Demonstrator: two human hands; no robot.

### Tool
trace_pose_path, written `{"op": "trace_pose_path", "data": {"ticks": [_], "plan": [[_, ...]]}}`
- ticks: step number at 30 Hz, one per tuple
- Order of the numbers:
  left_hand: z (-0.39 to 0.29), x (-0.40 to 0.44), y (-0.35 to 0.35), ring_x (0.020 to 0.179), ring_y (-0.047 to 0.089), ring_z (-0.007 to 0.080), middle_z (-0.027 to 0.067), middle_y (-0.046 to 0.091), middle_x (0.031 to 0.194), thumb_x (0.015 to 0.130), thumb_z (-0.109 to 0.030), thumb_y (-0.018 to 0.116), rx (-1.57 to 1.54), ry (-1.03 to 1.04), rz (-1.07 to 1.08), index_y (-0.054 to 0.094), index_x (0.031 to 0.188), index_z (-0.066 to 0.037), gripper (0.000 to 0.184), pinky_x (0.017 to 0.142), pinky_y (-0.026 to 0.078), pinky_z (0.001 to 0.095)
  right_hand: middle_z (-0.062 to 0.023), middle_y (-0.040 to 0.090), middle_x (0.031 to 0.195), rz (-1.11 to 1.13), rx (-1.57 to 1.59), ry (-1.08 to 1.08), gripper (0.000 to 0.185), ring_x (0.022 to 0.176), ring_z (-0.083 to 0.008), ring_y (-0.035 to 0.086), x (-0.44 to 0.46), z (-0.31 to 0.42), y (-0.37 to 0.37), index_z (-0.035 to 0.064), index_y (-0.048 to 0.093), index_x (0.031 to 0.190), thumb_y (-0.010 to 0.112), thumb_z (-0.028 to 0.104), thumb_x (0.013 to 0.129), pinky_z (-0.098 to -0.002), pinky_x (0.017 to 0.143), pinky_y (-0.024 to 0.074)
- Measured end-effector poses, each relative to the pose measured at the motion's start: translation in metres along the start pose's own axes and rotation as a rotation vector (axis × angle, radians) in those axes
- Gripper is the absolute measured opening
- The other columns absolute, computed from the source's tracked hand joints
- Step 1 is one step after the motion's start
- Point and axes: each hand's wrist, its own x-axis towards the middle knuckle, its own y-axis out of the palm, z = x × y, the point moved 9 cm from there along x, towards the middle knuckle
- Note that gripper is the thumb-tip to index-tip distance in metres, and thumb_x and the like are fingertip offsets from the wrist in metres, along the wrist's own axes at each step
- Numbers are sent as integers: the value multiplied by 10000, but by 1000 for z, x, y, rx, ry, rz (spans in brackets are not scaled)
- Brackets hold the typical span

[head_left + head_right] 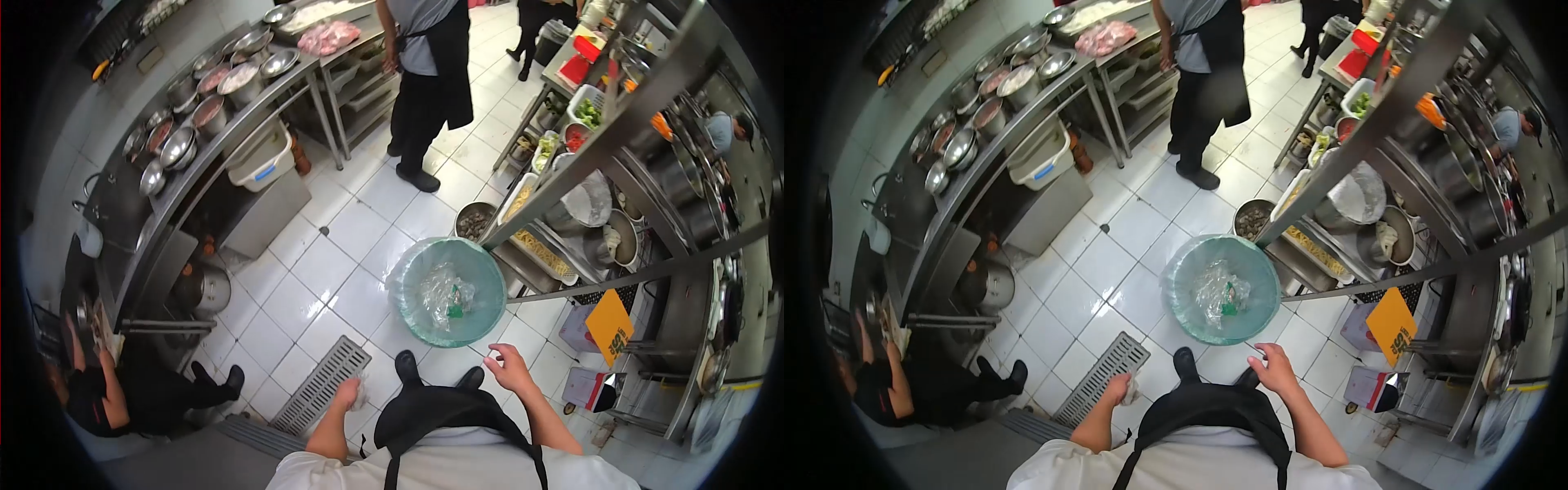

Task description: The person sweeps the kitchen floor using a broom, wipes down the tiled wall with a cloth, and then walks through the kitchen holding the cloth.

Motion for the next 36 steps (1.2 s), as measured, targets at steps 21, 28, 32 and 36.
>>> {"op": "trace_pose_path", "data": {"ticks": [21,28,32,36], "plan": [[-312,-186,371,1038,608,250,82,627,1163,1009,-336,444,-12,31,771,552,1243,-30,399,902,480,426,-209,636,1157,-485,518,103,476,1069,-390,597,-256,-243,-110,40,551,1252,623,356,904,-434,925,472],[-327,-446,650,1350,379,287,133,383,1473,1023,-477,366,456,318,1424,333,1452,-47,608,1085,327,441,-110,611,1175,-767,1717,25,499,1042,-239,609,-338,-394,-135,38,531,1303,545,405,966,-375,902,487],[-351,-441,733,1290,435,295,157,410,1455,1008,-528,368,726,701,1148,332,1452,-61,645,1040,363,450,-86,622,1050,-953,2352,-381,415,998,-226,609,-427,-454,-177,74,625,1090,453,440,997,-401,899,497],[-350,-384,774,1130,535,276,157,507,1340,983,-547,424,686,483,929,399,1396,-48,648,923,450,444,-93,630,996,-1397,2544,-277,414,948,-263,622,-503,-544,-175,72,628,1043,426,431,999,-463,870,513]]}}
